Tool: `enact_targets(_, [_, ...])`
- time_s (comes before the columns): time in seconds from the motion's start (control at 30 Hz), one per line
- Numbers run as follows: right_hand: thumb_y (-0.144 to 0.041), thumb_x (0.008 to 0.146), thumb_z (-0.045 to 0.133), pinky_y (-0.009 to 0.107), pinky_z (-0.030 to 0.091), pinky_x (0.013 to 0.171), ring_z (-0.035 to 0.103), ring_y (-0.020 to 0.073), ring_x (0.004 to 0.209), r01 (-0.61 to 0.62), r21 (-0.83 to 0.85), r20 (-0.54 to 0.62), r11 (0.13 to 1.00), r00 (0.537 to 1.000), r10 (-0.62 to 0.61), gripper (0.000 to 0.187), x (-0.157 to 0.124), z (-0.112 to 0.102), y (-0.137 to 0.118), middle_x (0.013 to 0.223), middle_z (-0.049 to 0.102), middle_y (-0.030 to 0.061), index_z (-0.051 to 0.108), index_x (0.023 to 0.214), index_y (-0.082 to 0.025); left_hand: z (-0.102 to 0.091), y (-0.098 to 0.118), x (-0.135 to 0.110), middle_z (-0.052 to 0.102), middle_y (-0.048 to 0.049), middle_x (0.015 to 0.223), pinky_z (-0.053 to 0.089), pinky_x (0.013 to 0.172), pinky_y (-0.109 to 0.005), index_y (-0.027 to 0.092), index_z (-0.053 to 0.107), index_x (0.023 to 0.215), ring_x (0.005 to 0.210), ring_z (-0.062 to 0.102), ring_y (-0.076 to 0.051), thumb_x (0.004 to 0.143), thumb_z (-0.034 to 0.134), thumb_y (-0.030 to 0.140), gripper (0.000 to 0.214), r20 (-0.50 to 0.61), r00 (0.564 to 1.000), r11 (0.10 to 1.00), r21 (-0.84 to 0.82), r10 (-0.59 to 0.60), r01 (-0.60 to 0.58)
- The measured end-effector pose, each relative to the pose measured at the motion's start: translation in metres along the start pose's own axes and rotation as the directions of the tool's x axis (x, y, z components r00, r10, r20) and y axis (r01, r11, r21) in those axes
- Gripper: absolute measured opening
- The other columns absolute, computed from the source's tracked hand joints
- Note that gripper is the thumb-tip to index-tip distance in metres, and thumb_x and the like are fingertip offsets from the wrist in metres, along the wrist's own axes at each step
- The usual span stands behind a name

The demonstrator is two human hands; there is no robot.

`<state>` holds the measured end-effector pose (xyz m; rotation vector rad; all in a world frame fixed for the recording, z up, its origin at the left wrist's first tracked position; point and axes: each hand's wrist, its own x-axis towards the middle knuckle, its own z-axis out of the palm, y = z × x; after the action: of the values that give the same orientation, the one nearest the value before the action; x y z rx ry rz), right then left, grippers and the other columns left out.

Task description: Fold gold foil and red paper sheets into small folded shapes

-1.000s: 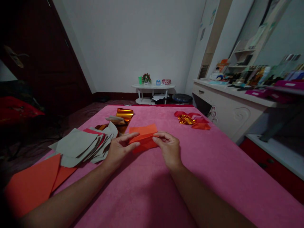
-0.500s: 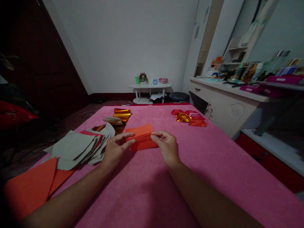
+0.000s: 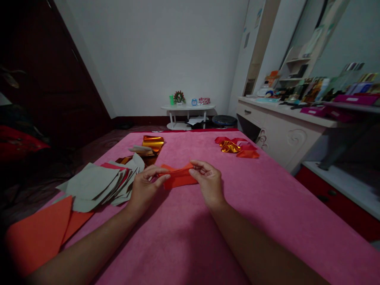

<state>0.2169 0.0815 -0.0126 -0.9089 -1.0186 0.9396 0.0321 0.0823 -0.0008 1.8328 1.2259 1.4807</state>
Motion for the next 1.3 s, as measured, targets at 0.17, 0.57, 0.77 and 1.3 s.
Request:
enact_targets(0.17, [-0.02, 0.073, 0.068, 0.03, 0.046, 0.076, 0.058, 0.0158, 0.081, 0.175, -0.255, 0.074, 0.951, 0.984, -0.161, 0.02, 0.0, 0.0, -0.003, 0.086, 0.063, 0.0023, 0.071, 0.093, -0.021, -0.002, -0.001, 0.001, 0.061, -0.0037, 0.091, 0.045, 0.084, -0.033, 0.021, 0.073, 0.072, 0.092, 0.058, -0.019, 0.072, 0.069, 0.02, 0.004, -0.06, 0.993, 0.992, 0.089, 0.098, -0.093])
enact_targets(0.57, [-0.014, 0.077, 0.063, 0.035, 0.042, 0.077, 0.057, 0.0191, 0.079, 0.524, -0.629, 0.405, 0.574, 0.851, -0.333, 0.008, -0.002, 0.002, -0.023, 0.076, 0.063, 0.0018, 0.063, 0.072, -0.021, 0.0, 0.002, -0.001, 0.068, -0.0002, 0.072, 0.045, 0.071, -0.027, 0.018, 0.069, 0.073, 0.069, 0.061, -0.014, 0.078, 0.064, 0.021, 0.008, 0.041, 0.994, 0.989, 0.104, 0.1, -0.104])
enact_targets(0.77, [-0.014, 0.08, 0.058, 0.038, 0.036, 0.083, 0.055, 0.019, 0.077, 0.7, -0.641, 0.607, 0.316, 0.714, -0.348, 0.009, -0.008, 0.011, -0.038, 0.076, 0.066, 0.002, 0.065, 0.077, -0.02, 0.003, 0.013, -0.007, 0.069, -0.0007, 0.073, 0.042, 0.074, -0.03, 0.02, 0.07, 0.075, 0.069, 0.059, -0.015, 0.08, 0.063, 0.022, 0.008, 0.093, 0.975, 0.957, 0.196, 0.2, -0.215])
enact_targets(1.3, [-0.011, 0.072, 0.056, 0.033, 0.037, 0.074, 0.057, 0.0161, 0.064, 0.633, -0.677, 0.56, 0.376, 0.774, -0.294, 0.016, 0.018, -0.01, -0.038, 0.064, 0.066, -0.0003, 0.065, 0.064, -0.021, -0.002, 0.011, 0.002, 0.071, -0.0023, 0.068, 0.045, 0.064, -0.026, 0.016, 0.072, 0.068, 0.064, 0.062, -0.016, 0.074, 0.066, 0.025, 0.012, 0.04, 0.999, 0.999, 0.033, -0.036, 0.035])
